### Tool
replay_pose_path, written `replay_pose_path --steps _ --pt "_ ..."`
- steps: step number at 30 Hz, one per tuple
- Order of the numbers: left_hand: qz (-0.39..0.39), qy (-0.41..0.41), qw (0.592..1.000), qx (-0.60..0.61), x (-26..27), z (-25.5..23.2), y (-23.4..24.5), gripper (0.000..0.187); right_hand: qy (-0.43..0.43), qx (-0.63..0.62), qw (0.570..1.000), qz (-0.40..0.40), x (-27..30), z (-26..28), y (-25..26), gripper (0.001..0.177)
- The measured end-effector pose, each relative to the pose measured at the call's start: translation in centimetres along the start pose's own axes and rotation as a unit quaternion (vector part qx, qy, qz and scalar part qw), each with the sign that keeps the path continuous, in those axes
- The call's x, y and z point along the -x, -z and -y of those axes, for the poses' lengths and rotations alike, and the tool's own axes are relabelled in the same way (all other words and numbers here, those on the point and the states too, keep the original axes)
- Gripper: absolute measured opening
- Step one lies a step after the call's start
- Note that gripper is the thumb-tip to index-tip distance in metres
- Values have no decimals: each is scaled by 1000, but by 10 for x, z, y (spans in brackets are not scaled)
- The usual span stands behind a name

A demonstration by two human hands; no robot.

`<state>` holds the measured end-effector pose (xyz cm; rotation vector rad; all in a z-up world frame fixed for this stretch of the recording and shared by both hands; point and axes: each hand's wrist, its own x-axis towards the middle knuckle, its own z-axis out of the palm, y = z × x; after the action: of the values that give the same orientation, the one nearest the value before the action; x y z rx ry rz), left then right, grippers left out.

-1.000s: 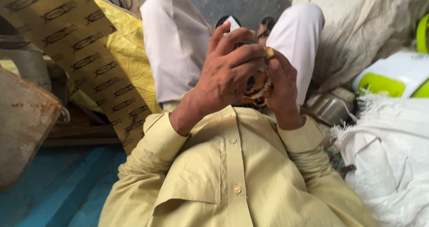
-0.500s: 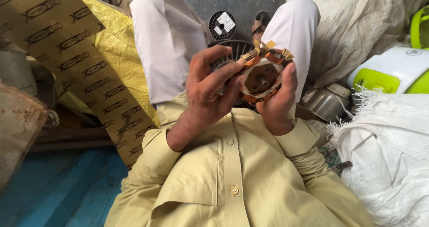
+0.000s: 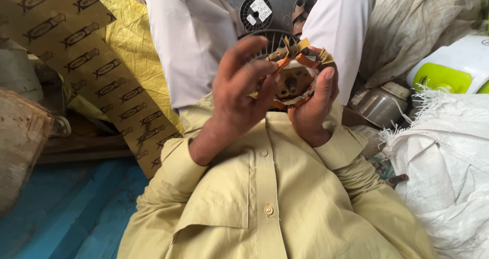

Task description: The person sits on the floor and works on a circular electrical component, likely a motor stator. They use scissors to cut a piece of cardboard and then wrap it around the copper windings. The person continues to adjust and secure the cardboard on the component.

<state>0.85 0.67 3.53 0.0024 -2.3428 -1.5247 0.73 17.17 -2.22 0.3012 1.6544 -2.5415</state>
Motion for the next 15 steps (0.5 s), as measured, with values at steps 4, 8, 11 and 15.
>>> replay_pose_path --steps 4,8,11,15 --pt "75 206 947 234 13 6 6 57 -17 46 998 40 8 11 0 51" --pt "84 174 911 364 27 27 8 57 -2 145 967 211 -19 33 0 46" --pt "74 177 883 428 48 43 6 65 -15 170 939 299 -28 41 8 42" --pt "85 155 886 429 53 61 -3 65 -10 210 918 335 -44 39 17 40"
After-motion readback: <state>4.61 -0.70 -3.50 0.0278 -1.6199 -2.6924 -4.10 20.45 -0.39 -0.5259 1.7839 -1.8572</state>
